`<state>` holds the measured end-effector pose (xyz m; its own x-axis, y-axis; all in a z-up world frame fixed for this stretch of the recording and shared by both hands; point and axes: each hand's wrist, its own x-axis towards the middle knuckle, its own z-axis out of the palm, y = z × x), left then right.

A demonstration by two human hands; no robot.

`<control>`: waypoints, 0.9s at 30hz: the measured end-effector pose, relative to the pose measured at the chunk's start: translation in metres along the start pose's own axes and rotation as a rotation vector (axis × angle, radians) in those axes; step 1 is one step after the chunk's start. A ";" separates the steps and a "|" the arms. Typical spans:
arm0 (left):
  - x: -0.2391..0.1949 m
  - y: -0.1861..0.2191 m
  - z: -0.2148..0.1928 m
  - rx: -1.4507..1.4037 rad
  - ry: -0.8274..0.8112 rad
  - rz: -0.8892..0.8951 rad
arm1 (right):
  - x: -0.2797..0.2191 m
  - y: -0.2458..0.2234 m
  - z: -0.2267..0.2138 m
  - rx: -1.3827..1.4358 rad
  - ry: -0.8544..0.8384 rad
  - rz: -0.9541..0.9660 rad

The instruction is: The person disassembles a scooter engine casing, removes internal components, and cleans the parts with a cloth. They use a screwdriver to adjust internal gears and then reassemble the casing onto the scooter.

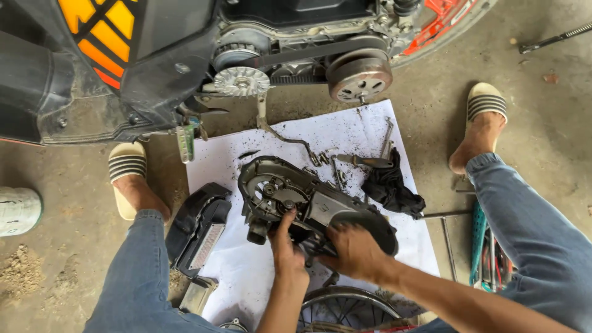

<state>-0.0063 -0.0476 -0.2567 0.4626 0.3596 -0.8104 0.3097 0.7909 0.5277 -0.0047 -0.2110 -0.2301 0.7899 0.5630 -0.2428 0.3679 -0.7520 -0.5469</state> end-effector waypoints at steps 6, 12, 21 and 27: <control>0.024 -0.011 -0.004 -0.046 -0.024 0.029 | 0.007 0.034 0.057 -0.256 0.211 -0.099; 0.029 -0.009 0.001 -0.190 0.053 0.085 | 0.018 0.024 0.055 -0.260 0.231 0.019; -0.018 0.009 0.001 0.060 -0.153 0.069 | 0.028 0.003 -0.050 -0.433 0.060 -0.014; -0.023 0.006 0.021 -0.121 -0.400 0.256 | 0.011 -0.009 -0.172 -0.432 0.257 0.021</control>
<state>0.0022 -0.0615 -0.2296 0.8017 0.3505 -0.4842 0.0564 0.7621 0.6450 0.0854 -0.2567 -0.0903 0.8745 0.4848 -0.0154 0.4774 -0.8659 -0.1490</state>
